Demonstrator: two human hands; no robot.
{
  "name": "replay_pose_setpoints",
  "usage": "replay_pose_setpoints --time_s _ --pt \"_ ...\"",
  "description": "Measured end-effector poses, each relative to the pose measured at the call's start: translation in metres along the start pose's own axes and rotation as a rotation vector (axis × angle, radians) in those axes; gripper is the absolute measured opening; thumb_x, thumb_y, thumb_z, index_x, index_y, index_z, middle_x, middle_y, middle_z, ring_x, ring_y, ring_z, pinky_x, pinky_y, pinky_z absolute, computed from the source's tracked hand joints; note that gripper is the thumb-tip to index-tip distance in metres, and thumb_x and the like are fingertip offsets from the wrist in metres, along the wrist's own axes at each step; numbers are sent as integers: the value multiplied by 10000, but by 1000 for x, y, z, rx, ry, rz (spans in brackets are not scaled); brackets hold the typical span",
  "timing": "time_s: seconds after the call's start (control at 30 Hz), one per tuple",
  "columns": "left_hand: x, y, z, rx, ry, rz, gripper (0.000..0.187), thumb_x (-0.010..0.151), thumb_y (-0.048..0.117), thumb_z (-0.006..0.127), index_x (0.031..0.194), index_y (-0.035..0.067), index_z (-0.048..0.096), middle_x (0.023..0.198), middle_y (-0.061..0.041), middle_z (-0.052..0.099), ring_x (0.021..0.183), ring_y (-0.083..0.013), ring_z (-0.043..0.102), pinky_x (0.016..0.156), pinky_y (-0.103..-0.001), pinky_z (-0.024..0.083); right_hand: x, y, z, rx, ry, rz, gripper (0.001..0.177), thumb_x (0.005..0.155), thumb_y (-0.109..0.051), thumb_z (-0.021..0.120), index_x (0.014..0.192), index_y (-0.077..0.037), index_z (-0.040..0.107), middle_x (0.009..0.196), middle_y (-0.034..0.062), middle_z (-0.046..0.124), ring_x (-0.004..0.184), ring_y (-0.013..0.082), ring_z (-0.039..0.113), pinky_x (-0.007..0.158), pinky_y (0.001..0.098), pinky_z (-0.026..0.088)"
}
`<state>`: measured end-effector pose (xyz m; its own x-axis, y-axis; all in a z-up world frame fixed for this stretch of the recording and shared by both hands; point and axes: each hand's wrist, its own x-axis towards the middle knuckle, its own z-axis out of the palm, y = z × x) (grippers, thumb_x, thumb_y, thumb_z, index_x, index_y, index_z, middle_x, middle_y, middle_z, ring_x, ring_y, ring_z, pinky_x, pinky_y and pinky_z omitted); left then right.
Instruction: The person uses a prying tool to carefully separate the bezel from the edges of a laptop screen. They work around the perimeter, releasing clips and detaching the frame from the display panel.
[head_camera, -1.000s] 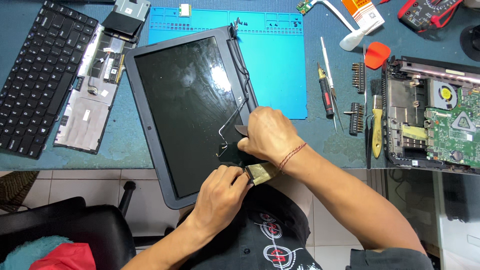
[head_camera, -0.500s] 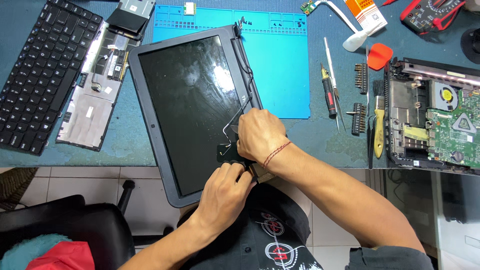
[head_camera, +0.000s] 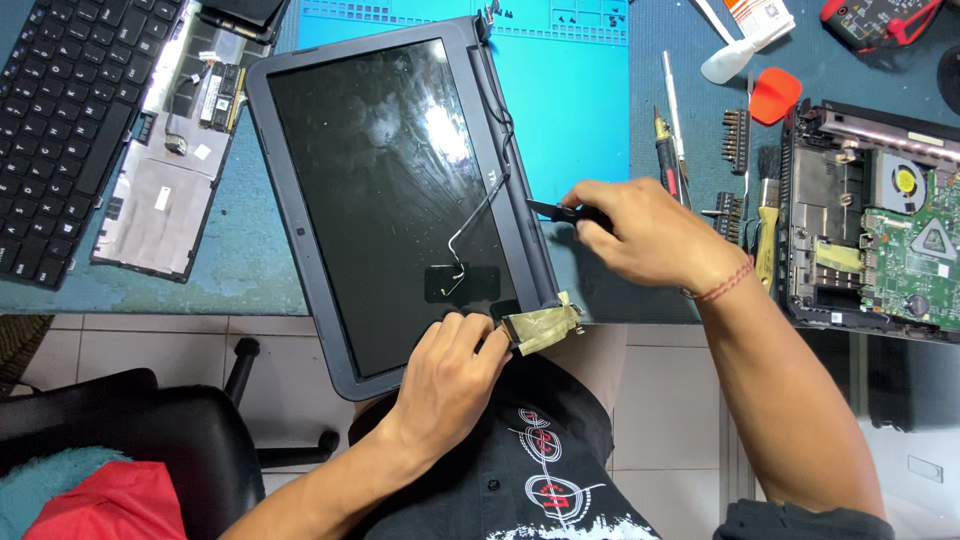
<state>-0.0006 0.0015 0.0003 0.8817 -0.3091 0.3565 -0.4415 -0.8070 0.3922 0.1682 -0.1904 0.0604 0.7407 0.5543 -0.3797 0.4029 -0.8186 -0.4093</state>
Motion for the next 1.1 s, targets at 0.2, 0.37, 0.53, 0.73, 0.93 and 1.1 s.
replay_pose_setpoints --time_s 0.2,0.37,0.53,0.73,0.93,1.1 --pt "1 -3 1 -43 -9 8 132 862 73 674 830 26 555 838 -100 534 619 -248 446 510 -367 363 -20 5 22 128 138 121 179 878 -210 517 940 -123 662 680 53 642 594 205 556 581 366 396" --pt "3 -9 1 -68 -97 22 209 784 104 749 850 33 564 870 -95 556 677 -260 495 531 -381 414 -32 -1 40 210 253 44 264 814 -198 550 981 -75 714 928 52 737 764 192 673 702 331 485" --pt "3 -10 1 -76 -84 28 202 781 76 751 834 28 563 854 -90 550 661 -253 483 515 -373 414 -34 -7 40 197 200 55 287 826 -208 507 968 -73 716 797 50 745 635 205 636 637 345 444" --pt "3 -8 1 -75 -48 27 176 819 82 723 815 32 554 851 -93 553 650 -250 478 511 -369 397 -36 -19 36 188 108 147 347 836 -196 469 1064 -116 718 554 150 591 447 211 388 569 351 397" --pt "2 -8 1 -92 -40 19 175 816 73 737 839 27 570 841 -97 552 641 -246 481 510 -367 404 -36 -18 43 109 187 35 443 824 -152 487 1241 -56 605 825 178 703 651 366 632 654 412 452" --pt "3 -9 2 -84 -25 30 171 828 77 725 817 31 561 831 -91 546 633 -241 471 503 -360 397 -39 -27 40 113 147 61 440 814 -105 454 1224 -36 599 895 200 695 678 408 631 641 459 449"
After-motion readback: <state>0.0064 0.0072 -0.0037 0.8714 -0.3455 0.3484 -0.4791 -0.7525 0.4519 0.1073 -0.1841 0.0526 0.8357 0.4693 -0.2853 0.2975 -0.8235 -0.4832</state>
